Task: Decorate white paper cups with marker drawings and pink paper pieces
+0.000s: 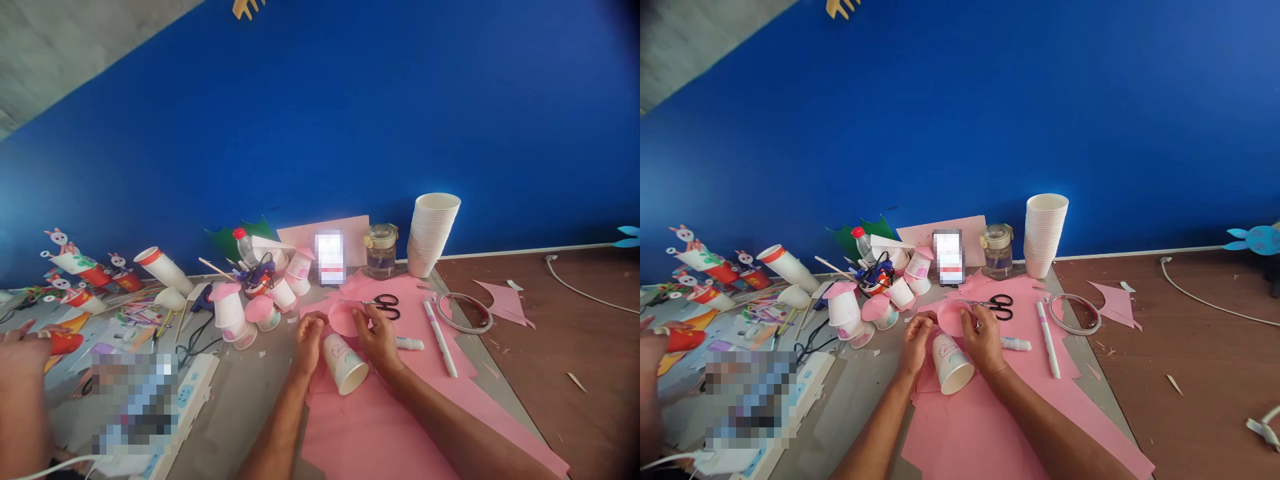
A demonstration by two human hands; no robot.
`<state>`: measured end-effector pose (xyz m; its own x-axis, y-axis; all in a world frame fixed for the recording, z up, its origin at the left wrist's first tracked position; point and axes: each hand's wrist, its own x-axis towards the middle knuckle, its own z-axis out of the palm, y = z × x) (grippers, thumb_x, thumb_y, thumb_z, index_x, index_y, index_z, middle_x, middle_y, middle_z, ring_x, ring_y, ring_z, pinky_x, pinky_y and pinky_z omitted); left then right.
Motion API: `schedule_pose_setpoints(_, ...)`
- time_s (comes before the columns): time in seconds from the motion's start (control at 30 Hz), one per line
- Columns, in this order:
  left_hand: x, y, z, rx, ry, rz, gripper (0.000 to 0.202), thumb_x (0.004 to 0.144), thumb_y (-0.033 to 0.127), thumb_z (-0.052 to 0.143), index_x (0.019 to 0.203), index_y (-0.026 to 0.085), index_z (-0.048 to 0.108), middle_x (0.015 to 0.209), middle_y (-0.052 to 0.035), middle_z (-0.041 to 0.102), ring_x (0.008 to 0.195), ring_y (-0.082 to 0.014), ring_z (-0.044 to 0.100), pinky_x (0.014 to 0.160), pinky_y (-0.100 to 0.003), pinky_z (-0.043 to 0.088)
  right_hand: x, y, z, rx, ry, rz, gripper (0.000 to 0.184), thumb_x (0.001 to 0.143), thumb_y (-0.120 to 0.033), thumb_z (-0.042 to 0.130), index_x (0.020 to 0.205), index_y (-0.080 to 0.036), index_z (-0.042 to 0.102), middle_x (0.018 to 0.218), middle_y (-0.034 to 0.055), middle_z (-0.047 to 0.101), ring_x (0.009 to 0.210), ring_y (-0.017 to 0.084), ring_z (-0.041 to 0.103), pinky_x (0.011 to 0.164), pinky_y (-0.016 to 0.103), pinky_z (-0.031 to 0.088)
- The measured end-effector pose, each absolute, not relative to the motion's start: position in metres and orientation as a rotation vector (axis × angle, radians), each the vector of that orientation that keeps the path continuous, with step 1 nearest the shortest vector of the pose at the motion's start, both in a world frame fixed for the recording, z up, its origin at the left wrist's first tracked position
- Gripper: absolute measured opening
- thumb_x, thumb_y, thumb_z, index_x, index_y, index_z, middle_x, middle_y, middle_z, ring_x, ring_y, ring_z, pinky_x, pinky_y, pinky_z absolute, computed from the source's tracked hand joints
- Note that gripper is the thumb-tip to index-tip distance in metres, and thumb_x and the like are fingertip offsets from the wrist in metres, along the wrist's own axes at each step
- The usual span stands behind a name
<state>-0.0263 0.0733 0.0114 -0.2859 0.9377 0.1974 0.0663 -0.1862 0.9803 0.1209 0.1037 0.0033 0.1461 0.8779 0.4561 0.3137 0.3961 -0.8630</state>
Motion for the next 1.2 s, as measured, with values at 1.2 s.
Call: schedule_pose_setpoints(1.2,-0.026,0.071,0.006,1.292,1.42,1.6,0.034,0.077,0.052,0.062,0.073,0.018,0.059,0.127,-0.0095,0.053,0.122,-0.0265,0.047,0.101,-0.039,0.037,0.118,0.101,0.01,-0.866,-1.073,1.188,0.038,0.083,-0.054,0.052,0.067,-0.02,0.052,0.064,-0.0019,0.048,0.062,0.013,0.043,0.06,0.024,0.04)
